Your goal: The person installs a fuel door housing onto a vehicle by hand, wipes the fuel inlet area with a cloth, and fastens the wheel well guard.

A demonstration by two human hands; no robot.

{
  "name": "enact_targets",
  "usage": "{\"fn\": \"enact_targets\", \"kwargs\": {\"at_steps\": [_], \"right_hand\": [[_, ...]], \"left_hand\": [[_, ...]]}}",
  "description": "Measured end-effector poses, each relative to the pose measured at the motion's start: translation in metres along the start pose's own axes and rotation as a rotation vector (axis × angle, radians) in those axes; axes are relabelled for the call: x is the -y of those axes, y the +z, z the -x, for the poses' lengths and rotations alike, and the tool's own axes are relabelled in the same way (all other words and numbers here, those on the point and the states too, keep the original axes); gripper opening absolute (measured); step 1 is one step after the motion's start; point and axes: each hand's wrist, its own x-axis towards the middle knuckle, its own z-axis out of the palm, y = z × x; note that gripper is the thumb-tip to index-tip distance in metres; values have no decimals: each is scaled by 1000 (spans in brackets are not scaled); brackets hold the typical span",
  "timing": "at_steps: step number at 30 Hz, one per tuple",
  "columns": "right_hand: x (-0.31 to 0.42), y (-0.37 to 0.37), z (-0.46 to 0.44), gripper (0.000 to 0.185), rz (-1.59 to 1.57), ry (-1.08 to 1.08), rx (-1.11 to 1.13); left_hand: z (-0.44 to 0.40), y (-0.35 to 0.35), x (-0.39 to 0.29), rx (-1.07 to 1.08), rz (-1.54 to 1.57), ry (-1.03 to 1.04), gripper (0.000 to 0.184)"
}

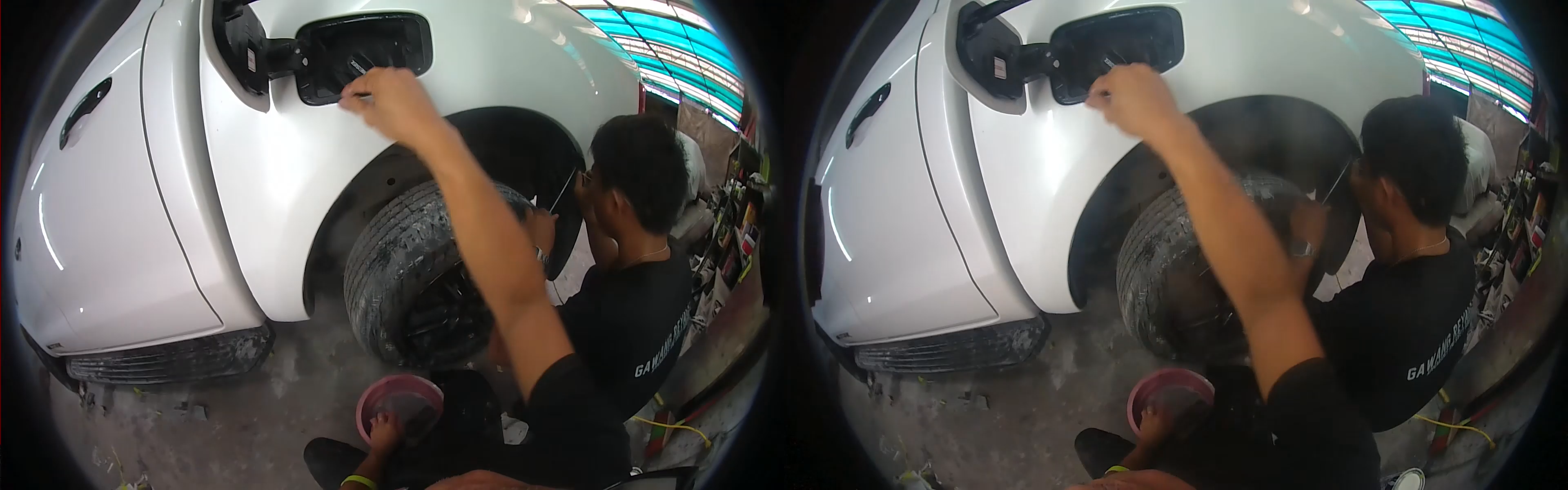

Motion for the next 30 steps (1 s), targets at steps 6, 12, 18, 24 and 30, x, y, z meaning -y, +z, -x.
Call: {"fn": "enact_targets", "kwargs": {"at_steps": [6,12,18,24,30], "right_hand": [[-19,-17,-53,19,208,-129,353],[-22,-9,-55,16,276,-130,336],[-16,-2,-45,22,448,-204,239],[-7,-2,-48,24,453,-184,230],[-2,-5,-47,23,565,-221,284]], "left_hand": [[1,-11,0,-256,-290,-36,49],[-4,2,15,-55,-229,-231,45],[0,8,23,-132,-289,-163,43],[0,-7,17,-31,-141,-196,43],[-2,-12,15,2,-151,-212,47]]}}
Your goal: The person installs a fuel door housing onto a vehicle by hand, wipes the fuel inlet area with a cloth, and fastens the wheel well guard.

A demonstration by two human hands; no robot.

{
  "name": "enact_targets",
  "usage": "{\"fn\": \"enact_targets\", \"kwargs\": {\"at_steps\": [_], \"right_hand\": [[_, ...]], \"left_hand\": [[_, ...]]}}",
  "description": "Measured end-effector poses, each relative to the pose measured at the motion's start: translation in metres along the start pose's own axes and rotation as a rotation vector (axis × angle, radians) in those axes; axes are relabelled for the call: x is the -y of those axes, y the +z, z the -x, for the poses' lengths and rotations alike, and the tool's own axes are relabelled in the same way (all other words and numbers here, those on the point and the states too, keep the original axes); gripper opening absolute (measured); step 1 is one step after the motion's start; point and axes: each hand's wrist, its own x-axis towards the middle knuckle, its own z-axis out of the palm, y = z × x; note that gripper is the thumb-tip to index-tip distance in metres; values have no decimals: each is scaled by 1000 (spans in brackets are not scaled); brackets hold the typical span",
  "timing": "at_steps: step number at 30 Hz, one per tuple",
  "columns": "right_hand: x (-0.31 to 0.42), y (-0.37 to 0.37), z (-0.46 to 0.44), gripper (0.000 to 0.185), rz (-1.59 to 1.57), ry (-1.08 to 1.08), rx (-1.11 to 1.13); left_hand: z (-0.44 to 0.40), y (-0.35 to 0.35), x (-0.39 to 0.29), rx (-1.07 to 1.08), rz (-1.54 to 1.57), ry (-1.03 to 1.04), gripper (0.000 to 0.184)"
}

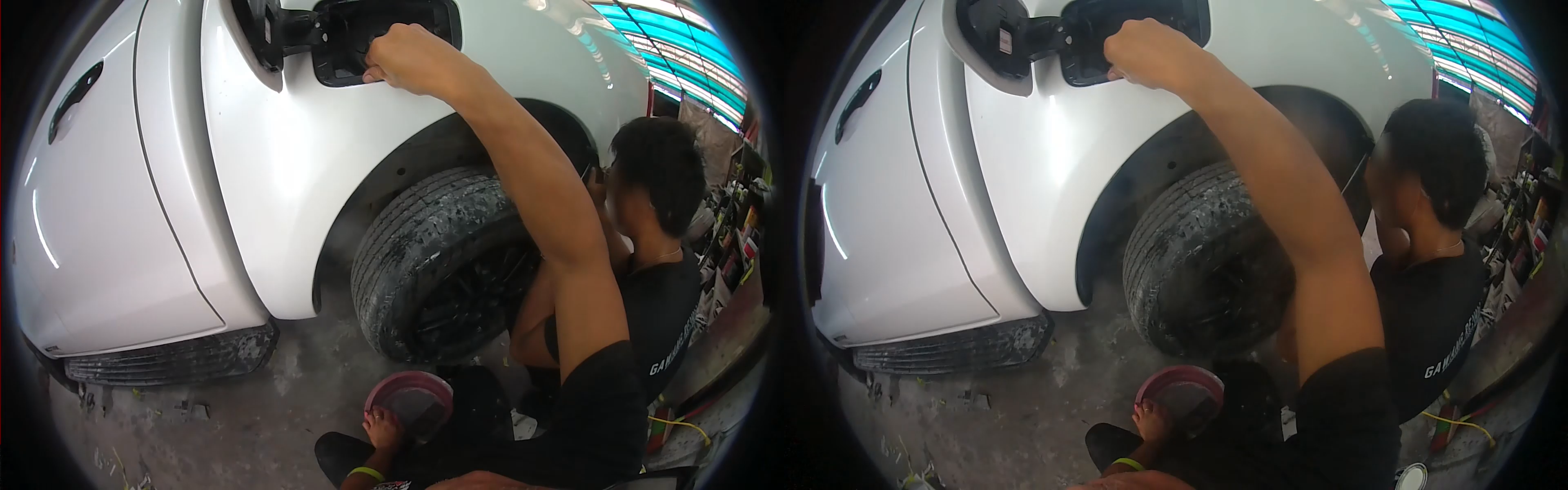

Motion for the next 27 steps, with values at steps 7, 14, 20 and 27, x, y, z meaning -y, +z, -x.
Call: {"fn": "enact_targets", "kwargs": {"at_steps": [7,14,20,27], "right_hand": [[-13,-1,1,17,-15,-18,55],[-15,4,1,19,-75,-52,-4],[-19,14,-2,23,-27,-78,-48],[-19,23,0,32,66,-92,-103]], "left_hand": [[1,-3,-1,-52,12,8,50],[1,-6,-5,-82,38,-12,47],[0,-3,-2,-120,54,3,48],[2,1,-5,-177,-4,2,47]]}}
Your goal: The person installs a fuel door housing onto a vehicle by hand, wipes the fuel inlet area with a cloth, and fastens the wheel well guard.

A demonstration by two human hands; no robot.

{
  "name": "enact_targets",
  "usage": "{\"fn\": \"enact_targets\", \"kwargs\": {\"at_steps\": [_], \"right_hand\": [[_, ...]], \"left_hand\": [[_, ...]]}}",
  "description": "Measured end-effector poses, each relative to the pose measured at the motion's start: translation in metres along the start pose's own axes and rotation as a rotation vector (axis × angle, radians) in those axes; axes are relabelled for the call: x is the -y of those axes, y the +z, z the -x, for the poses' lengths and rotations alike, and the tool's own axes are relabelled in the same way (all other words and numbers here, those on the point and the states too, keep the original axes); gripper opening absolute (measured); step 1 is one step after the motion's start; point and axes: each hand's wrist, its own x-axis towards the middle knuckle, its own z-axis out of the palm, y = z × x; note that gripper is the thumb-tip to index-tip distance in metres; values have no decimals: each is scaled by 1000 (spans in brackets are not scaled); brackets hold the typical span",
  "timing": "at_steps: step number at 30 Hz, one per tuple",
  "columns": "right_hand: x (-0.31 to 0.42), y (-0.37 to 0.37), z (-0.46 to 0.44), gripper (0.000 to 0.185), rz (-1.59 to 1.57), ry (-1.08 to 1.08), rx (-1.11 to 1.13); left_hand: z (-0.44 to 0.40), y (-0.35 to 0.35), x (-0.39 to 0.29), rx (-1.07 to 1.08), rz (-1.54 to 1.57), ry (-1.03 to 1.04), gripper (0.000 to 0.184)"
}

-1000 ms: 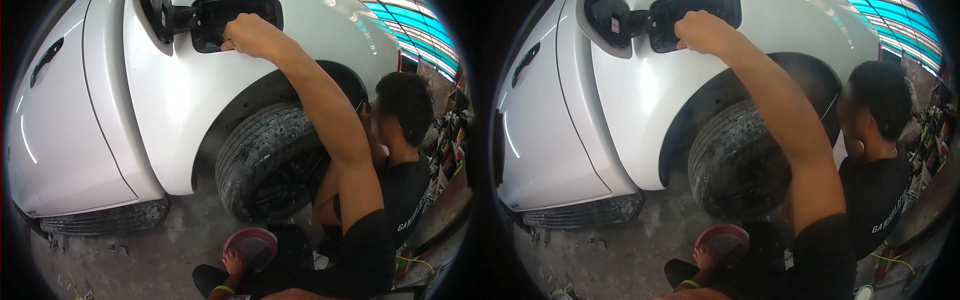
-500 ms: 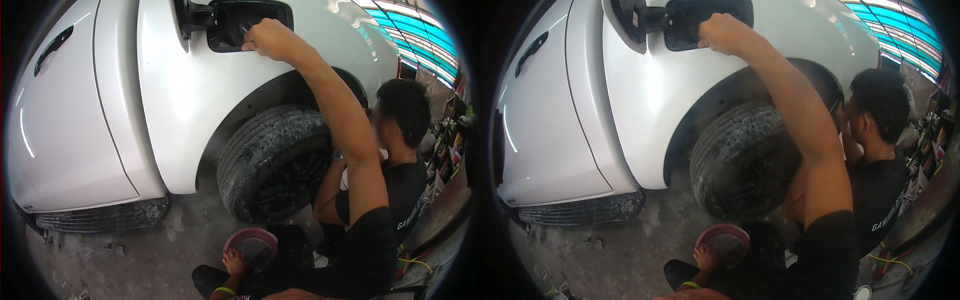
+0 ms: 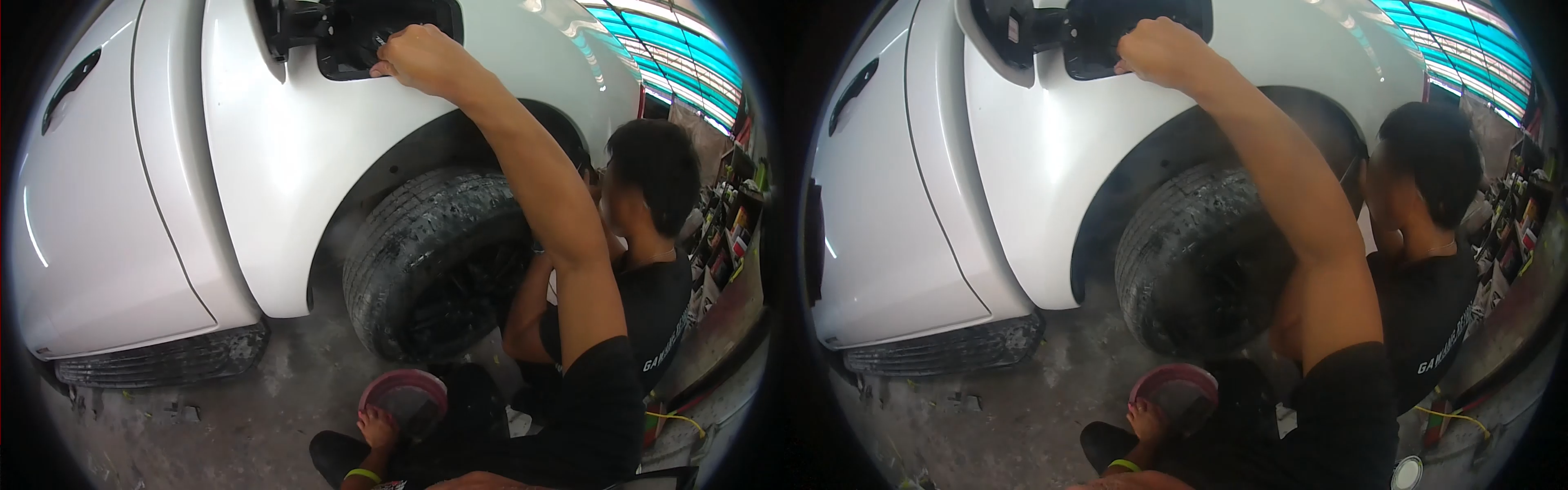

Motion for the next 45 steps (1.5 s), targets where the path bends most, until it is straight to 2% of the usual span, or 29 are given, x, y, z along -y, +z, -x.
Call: {"fn": "enact_targets", "kwargs": {"at_steps": [3,7,9,10,15,18,28,31,34,39,42,45], "right_hand": [[6,4,4,38,94,-33,-61],[12,-6,9,33,9,25,-105],[11,-17,12,32,-101,163,28],[10,-16,12,32,-103,162,27],[4,-12,12,25,-141,66,-48],[4,-11,11,22,-131,109,-18],[3,-3,3,24,-35,35,-4],[6,-2,2,28,-12,-43,-59],[15,0,2,35,34,-23,-88],[19,-2,2,42,-67,228,-55],[10,1,9,41,-204,172,-165],[13,0,10,38,-167,196,-111]], "left_hand": [[-1,-2,2,27,35,26,45],[-2,5,1,-17,13,24,43],[-2,7,4,-21,-4,17,43],[-1,9,4,-22,-5,14,43],[-1,6,3,-21,-1,21,42],[-1,6,3,-15,15,9,40],[-3,0,-1,6,52,-8,41],[-2,1,0,-6,45,-11,41],[-3,3,4,24,15,4,44],[-2,2,2,103,8,-19,48],[-4,3,1,78,21,-26,48],[-3,4,1,67,-12,-4,48]]}}
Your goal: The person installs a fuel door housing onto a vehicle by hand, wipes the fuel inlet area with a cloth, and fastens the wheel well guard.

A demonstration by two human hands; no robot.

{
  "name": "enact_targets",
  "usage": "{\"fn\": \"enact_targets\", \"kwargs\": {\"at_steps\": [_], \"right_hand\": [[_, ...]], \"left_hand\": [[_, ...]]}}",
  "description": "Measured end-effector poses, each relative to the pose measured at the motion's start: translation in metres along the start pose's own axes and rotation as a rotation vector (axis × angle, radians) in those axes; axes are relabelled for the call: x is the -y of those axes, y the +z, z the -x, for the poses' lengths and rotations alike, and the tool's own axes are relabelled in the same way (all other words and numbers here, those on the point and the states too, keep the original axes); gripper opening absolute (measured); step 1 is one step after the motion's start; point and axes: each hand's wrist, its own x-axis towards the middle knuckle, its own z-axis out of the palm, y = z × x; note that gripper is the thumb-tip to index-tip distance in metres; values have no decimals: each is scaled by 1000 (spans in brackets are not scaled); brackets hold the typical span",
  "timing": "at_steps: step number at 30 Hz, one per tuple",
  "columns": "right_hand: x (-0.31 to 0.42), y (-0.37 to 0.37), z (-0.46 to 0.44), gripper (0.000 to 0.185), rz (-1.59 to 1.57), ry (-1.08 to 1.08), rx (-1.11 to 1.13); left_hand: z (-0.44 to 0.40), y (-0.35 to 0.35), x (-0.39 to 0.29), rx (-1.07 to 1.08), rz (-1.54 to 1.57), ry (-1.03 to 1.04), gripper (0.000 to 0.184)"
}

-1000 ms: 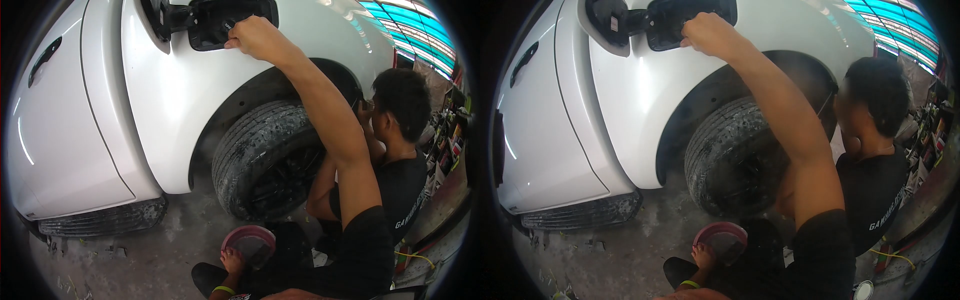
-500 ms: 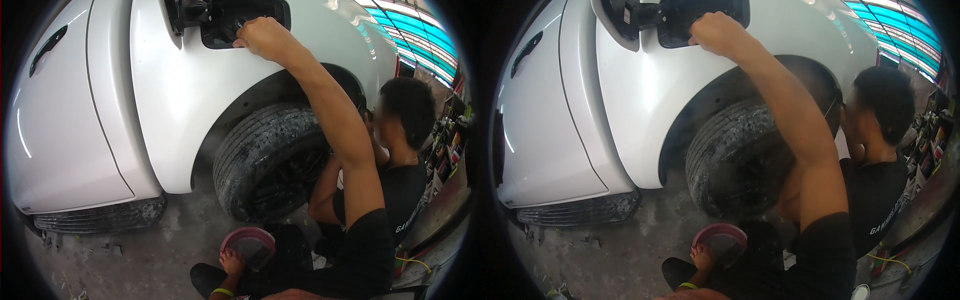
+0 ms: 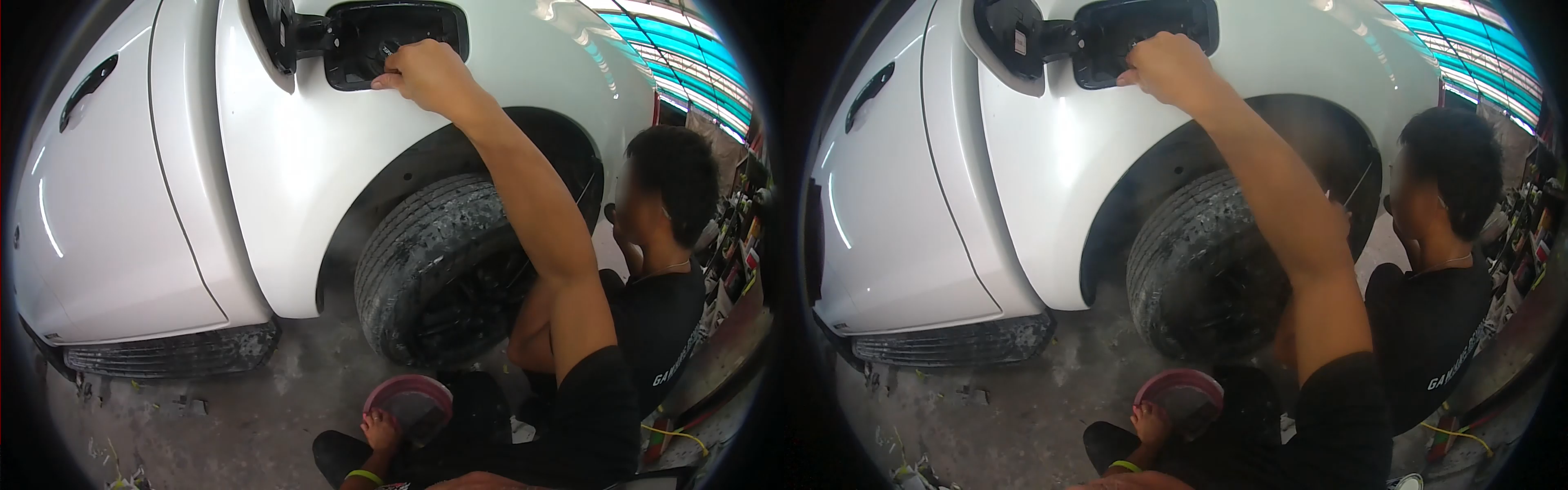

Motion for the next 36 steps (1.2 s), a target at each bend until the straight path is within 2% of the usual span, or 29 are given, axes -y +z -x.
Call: {"fn": "enact_targets", "kwargs": {"at_steps": [4,10,19,22,24,25,27,34,36], "right_hand": [[4,2,-5,36,98,-36,-6],[11,-6,-13,35,160,-42,103],[17,6,-21,42,182,-156,-1],[30,6,-20,47,144,-99,-3],[36,10,-19,48,134,70,-8],[34,7,-19,48,135,70,-11],[28,1,-18,44,-100,177,50],[17,-3,-17,27,-39,11,99],[18,0,-17,24,-18,-17,39]], "left_hand": [[0,-5,-3,-20,-16,6,47],[-1,-5,0,-1,39,-6,42],[0,-3,2,-2,64,-16,38],[1,-2,4,-20,29,-3,38],[-1,2,5,-2,32,-4,39],[-2,3,5,-5,31,-4,39],[-3,3,5,-19,3,-9,40],[0,3,4,-8,-8,-5,42],[-1,2,5,9,22,-8,43]]}}
